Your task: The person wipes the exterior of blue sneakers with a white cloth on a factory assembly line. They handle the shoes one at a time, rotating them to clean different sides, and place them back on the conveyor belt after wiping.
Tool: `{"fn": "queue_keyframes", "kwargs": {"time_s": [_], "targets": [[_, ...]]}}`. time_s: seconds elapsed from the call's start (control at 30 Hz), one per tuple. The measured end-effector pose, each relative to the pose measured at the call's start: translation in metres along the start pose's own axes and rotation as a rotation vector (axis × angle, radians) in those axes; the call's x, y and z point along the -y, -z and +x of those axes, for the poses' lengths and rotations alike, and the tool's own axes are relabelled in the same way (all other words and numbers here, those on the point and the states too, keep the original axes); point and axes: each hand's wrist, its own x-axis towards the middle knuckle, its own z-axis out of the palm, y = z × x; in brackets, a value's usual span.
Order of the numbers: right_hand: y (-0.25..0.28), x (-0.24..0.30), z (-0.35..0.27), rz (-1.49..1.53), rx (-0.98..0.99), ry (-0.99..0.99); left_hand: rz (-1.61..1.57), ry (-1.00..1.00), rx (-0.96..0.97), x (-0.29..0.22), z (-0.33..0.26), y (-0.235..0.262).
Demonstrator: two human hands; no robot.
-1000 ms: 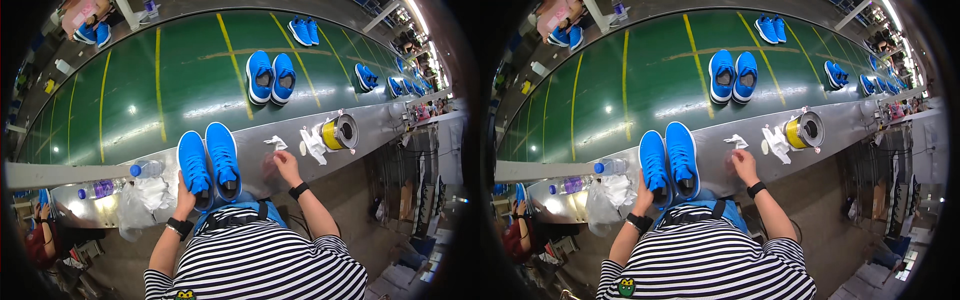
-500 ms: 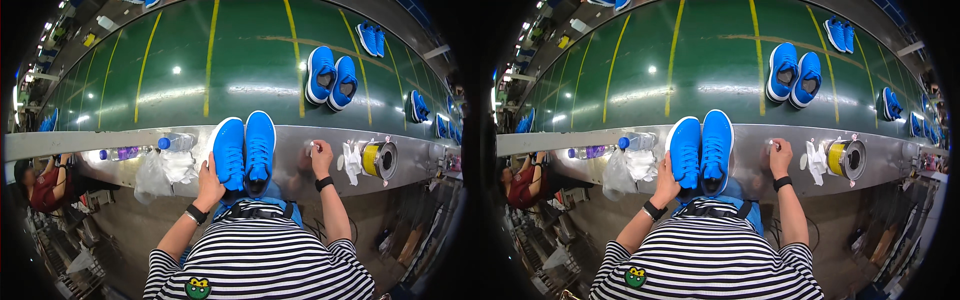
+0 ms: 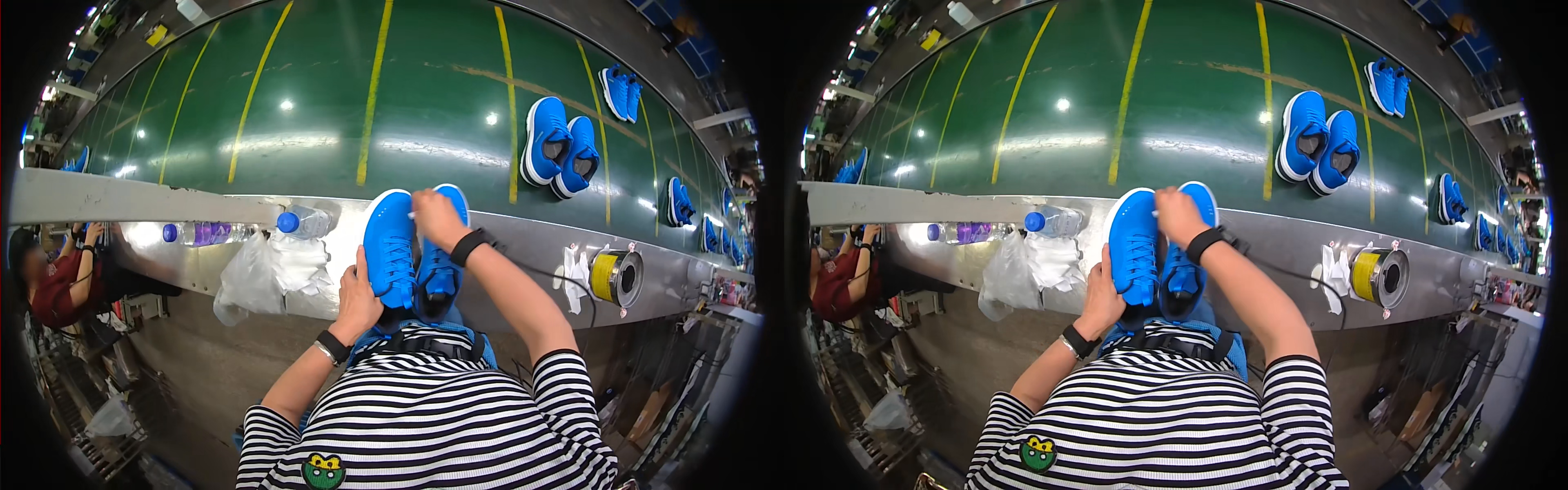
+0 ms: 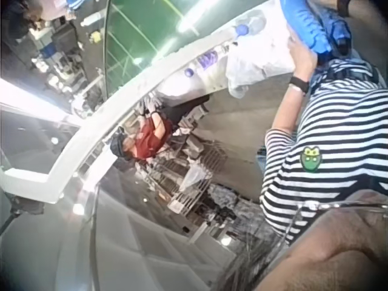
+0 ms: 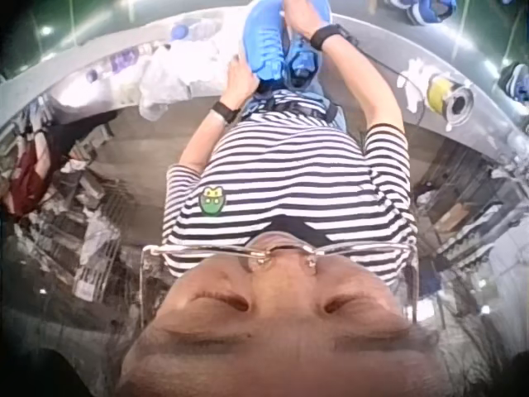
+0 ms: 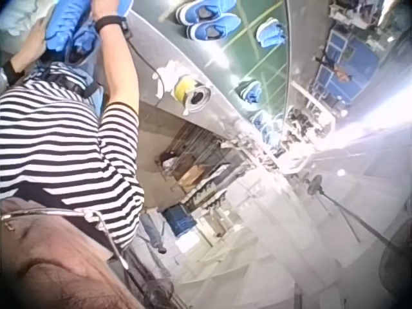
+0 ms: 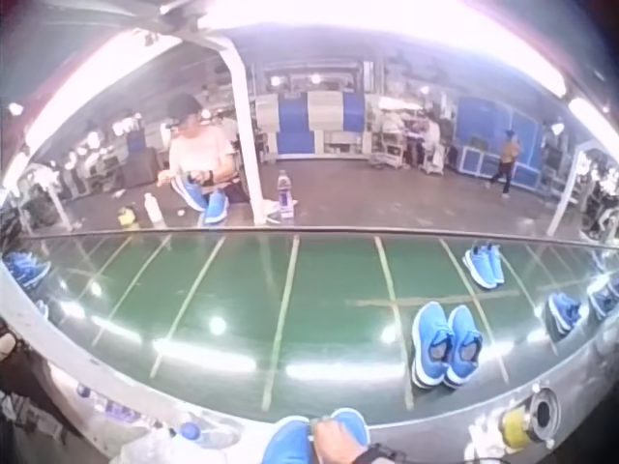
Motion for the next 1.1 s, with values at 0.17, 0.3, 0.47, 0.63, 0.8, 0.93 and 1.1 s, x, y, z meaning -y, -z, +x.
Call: {"fn": "queue_keyframes", "kwargs": {"time_s": [0.17, 0.3, 0.47, 0.63, 0.8, 0.93, 1.1], "targets": [[0.026, 0.009, 0.000, 0.456, 0.063, -0.092, 0.012, -0.012, -0.048, 0.008, -0.001, -0.007], [0.005, 0.022, 0.002, 0.460, 0.239, -0.080, 0.004, -0.012, -0.047, 0.011, -0.001, -0.009], [0.006, 0.014, 0.007, 0.491, 0.183, -0.142, 0.016, -0.009, -0.041, 0.010, -0.002, -0.007], [0.000, 0.019, 0.008, 0.419, 0.136, -0.096, 0.013, 0.002, -0.028, 0.012, 0.001, -0.007], [0.005, 0.026, 0.007, 0.463, 0.137, -0.186, 0.004, -0.001, -0.030, 0.010, 0.000, -0.007], [0.003, 0.021, 0.010, 0.424, 0.100, -0.184, 0.030, -0.018, -0.032, 0.013, 0.001, -0.008], [0.010, 0.030, 0.007, 0.453, 0.220, -0.244, 0.018, -0.030, -0.057, 0.015, 0.000, -0.009]]}}
